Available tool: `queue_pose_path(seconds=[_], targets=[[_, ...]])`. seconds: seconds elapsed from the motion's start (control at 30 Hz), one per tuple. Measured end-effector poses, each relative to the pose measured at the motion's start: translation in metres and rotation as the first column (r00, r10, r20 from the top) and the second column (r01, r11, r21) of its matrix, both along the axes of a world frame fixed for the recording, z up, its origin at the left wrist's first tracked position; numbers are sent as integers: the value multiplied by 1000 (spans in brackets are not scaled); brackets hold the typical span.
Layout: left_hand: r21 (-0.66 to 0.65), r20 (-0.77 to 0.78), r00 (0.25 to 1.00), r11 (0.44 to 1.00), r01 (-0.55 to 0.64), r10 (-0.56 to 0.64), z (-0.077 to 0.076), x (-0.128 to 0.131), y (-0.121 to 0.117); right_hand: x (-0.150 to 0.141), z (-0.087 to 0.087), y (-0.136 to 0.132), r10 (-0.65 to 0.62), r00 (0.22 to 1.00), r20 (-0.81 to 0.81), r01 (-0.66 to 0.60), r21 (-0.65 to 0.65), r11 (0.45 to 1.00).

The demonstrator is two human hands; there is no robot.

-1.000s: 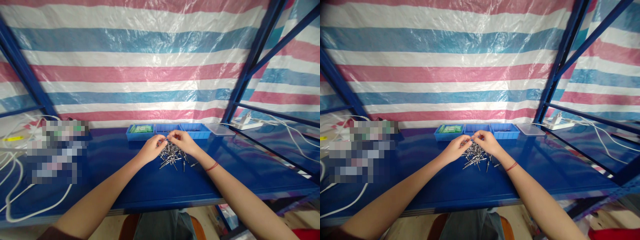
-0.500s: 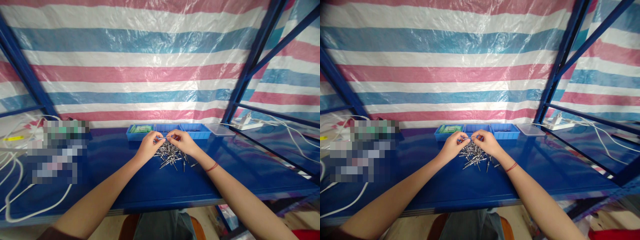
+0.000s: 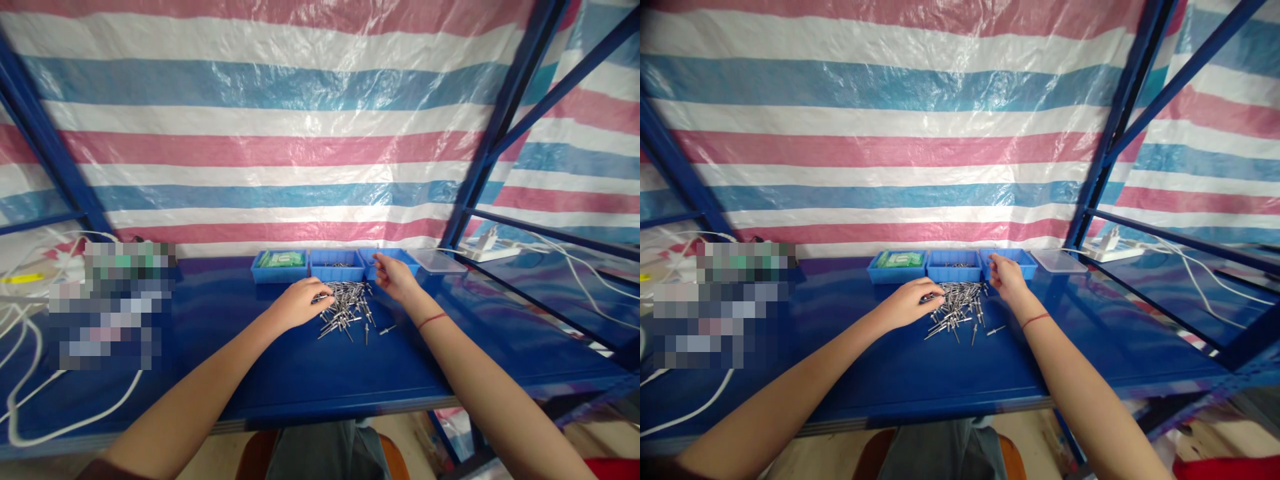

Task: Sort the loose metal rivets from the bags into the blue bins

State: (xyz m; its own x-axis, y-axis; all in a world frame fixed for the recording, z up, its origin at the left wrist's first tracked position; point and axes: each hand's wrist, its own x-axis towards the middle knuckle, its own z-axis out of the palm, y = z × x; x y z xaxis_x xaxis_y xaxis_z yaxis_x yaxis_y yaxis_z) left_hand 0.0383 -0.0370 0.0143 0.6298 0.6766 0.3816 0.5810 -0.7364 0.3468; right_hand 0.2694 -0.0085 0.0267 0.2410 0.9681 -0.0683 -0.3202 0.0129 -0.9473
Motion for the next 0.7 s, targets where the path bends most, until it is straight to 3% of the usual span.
queue_pose_path(seconds=[0.17, 0.37, 0.53, 0.7], targets=[[-11, -168, 982, 997, 81, -82, 6, 2, -12, 3, 5, -2, 43, 996, -82, -47, -46, 998], [-52, -251, 957, 989, 138, -146, 7, 4, -12, -11, 7, -9, 172, 983, 63, -173, 9, 985], [44, -291, 952, 993, 113, -95, 2, 5, -8, -20, 5, -15, 199, 945, 259, -219, 48, 975], [147, -250, 967, 986, 77, -38, -3, 6, -7, -30, 2, -17, 213, 800, 561, -302, 70, 951]])
